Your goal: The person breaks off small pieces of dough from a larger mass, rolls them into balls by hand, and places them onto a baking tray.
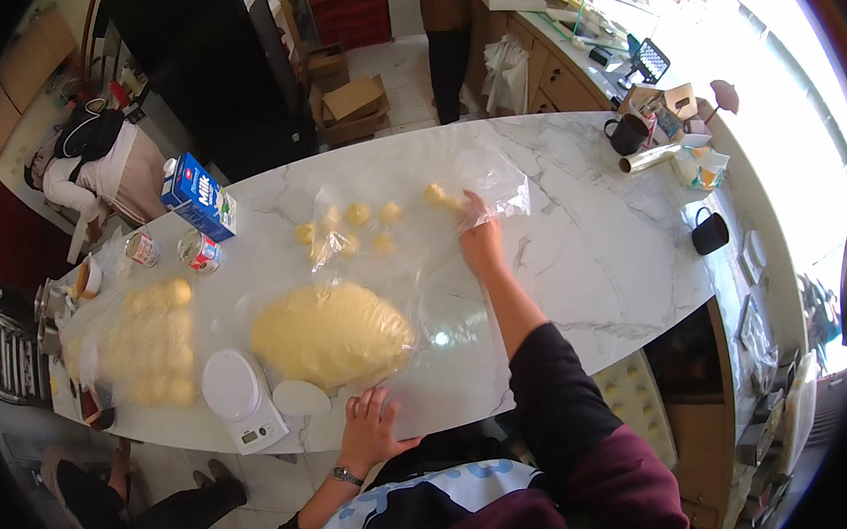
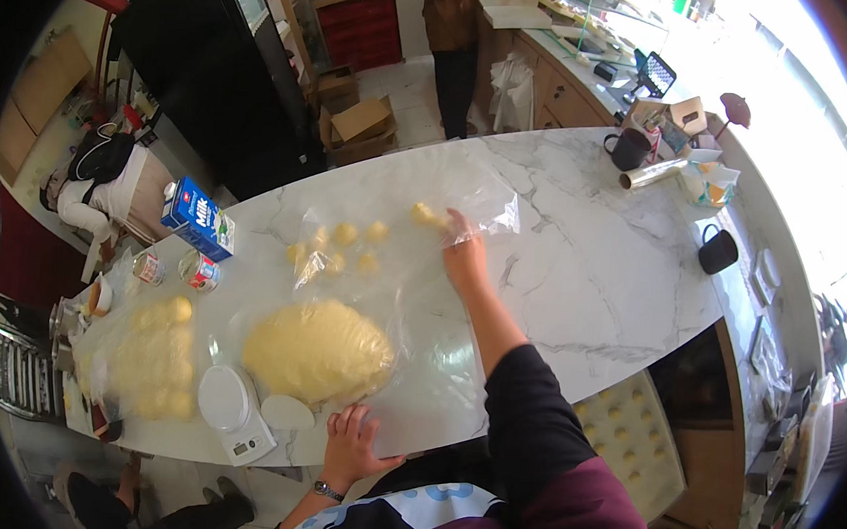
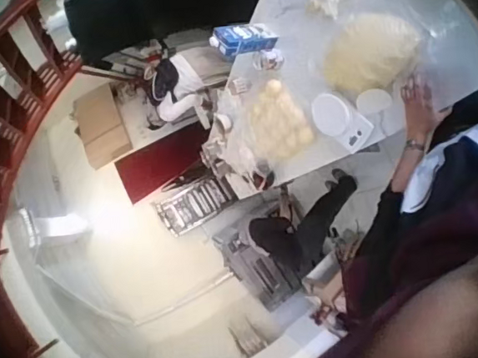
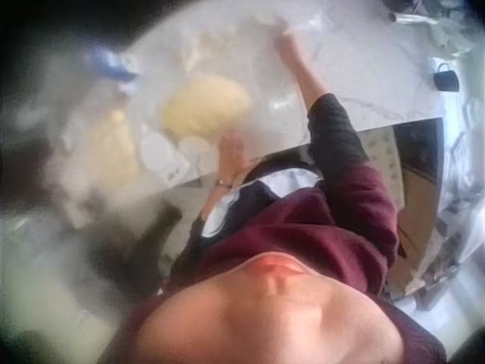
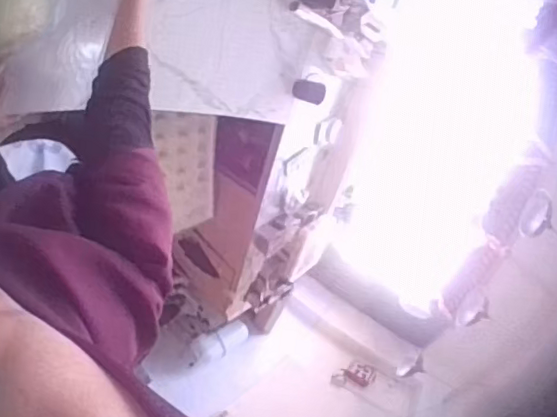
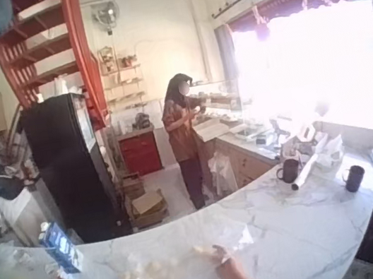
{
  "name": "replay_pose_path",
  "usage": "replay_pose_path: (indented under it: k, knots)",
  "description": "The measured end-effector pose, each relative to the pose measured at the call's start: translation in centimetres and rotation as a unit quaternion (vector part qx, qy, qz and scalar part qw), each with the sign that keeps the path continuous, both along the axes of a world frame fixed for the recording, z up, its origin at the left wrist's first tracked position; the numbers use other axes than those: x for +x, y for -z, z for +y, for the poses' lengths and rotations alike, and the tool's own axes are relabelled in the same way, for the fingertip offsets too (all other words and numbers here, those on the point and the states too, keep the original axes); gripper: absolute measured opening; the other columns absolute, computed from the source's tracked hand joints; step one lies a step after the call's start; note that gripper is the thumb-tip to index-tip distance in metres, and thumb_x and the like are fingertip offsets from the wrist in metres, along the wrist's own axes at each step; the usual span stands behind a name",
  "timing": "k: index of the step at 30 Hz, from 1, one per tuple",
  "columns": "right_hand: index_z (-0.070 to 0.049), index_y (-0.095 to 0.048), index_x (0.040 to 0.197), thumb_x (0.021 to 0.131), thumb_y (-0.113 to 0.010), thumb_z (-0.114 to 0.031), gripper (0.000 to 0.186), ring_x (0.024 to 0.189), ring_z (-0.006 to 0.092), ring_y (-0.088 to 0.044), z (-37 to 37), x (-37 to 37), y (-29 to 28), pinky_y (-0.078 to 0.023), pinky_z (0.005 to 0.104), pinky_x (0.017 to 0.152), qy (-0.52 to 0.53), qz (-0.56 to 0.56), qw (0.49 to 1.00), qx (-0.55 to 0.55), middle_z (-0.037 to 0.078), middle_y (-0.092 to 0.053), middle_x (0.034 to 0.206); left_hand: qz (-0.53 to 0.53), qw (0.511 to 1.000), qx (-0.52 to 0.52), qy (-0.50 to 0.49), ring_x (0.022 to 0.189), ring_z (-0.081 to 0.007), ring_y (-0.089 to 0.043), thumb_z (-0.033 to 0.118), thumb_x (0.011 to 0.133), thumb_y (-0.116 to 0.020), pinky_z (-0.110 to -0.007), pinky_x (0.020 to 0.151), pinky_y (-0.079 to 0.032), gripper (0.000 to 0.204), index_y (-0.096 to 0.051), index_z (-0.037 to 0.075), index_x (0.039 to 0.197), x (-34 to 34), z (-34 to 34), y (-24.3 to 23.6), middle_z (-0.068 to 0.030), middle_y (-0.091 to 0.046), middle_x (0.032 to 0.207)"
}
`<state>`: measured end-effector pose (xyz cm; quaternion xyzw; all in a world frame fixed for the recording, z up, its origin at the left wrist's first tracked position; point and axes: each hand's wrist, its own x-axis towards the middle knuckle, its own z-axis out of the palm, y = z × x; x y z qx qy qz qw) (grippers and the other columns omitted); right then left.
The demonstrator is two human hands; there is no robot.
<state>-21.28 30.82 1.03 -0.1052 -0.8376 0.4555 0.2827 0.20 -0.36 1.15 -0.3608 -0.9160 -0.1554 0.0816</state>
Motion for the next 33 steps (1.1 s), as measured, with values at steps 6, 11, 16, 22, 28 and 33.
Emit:
replay_pose_path:
  k: [6, 11, 16, 22, 28, 33]
  knots:
    - [-0.012, -0.067, 0.099, 0.071, -0.082, -0.015, 0.032, 0.077, 0.0236, -0.059, -1.3, 22.3, 1.3, -0.049, 0.035, 0.065, -0.03, 0.046, 0.982, 0.179, 0.007, -0.061, 0.083, -0.001, 1.0, 0.012, 0.01, 0.114, -0.0335, -0.045, 0.061, 0.064, -0.075, -0.052, 0.09, -0.036, 0.07, -0.051, 0.009, 0.104, 0.1, 0.1, -0.2, -0.0137, -0.049, 0.118]
    - [-0.011, -0.061, 0.093, 0.076, -0.077, -0.038, 0.036, 0.093, 0.0243, -0.057, -0.8, 22.7, -3.5, -0.043, 0.0392, 0.083, 0.002, -0.161, 0.933, 0.323, 0.007, -0.056, 0.089, 0.017, 0.999, 0.005, 0.029, 0.114, -0.0351, -0.045, 0.06, 0.056, -0.079, -0.053, 0.092, -0.033, 0.074, -0.05, 0.01, 0.102, 0.3, -0.3, 0.5, -0.015, -0.047, 0.117]
    - [-0.012, -0.055, 0.09, 0.08, -0.073, -0.031, 0.028, 0.097, 0.0262, -0.056, -5.4, 16.2, -1.0, -0.041, 0.0388, 0.091, -0.052, -0.116, 0.98, 0.156, 0.007, -0.057, 0.093, 0.017, 1.0, 0.022, 0.008, 0.115, -0.035, -0.044, 0.061, 0.056, -0.079, -0.053, 0.092, -0.034, 0.077, -0.049, 0.009, 0.103, 0.0, 0.5, 1.2, -0.0153, -0.047, 0.117]
    - [-0.009, -0.053, 0.087, 0.08, -0.067, -0.012, 0.016, 0.085, 0.0306, -0.056, 2.0, 23.0, 0.7, -0.043, 0.0397, 0.081, -0.137, -0.095, 0.979, 0.117, 0.007, -0.057, 0.082, 0.015, 1.0, 0.016, 0.02, 0.115, -0.0348, -0.044, 0.062, 0.059, -0.078, -0.051, 0.093, -0.033, 0.072, -0.051, 0.009, 0.099, -0.1, -0.3, 0.4, -0.0147, -0.047, 0.117]
    - [-0.009, -0.053, 0.087, 0.078, -0.064, -0.008, 0.014, 0.081, 0.0282, -0.056, -2.2, 15.1, -0.9, -0.044, 0.0379, 0.074, -0.031, -0.139, 0.988, 0.06, 0.009, -0.056, 0.081, -0.003, 0.999, 0.033, 0.008, 0.115, -0.0319, -0.045, 0.06, 0.056, -0.08, -0.05, 0.094, -0.032, 0.071, -0.051, 0.011, 0.098, 0.2, 0.2, 0.4, -0.0127, -0.049, 0.117]
    - [-0.008, -0.05, 0.084, 0.077, -0.065, -0.008, 0.016, 0.08, 0.0305, -0.055, 1.4, 23.0, -0.2, -0.044, 0.0404, 0.076, -0.114, -0.117, 0.985, 0.052, 0.009, -0.054, 0.08, -0.012, 0.999, 0.036, -0.001, 0.115, -0.0311, -0.045, 0.06, 0.055, -0.08, -0.05, 0.095, -0.032, 0.072, -0.051, 0.012, 0.099, 0.1, -0.2, -0.1, -0.0121, -0.049, 0.117]
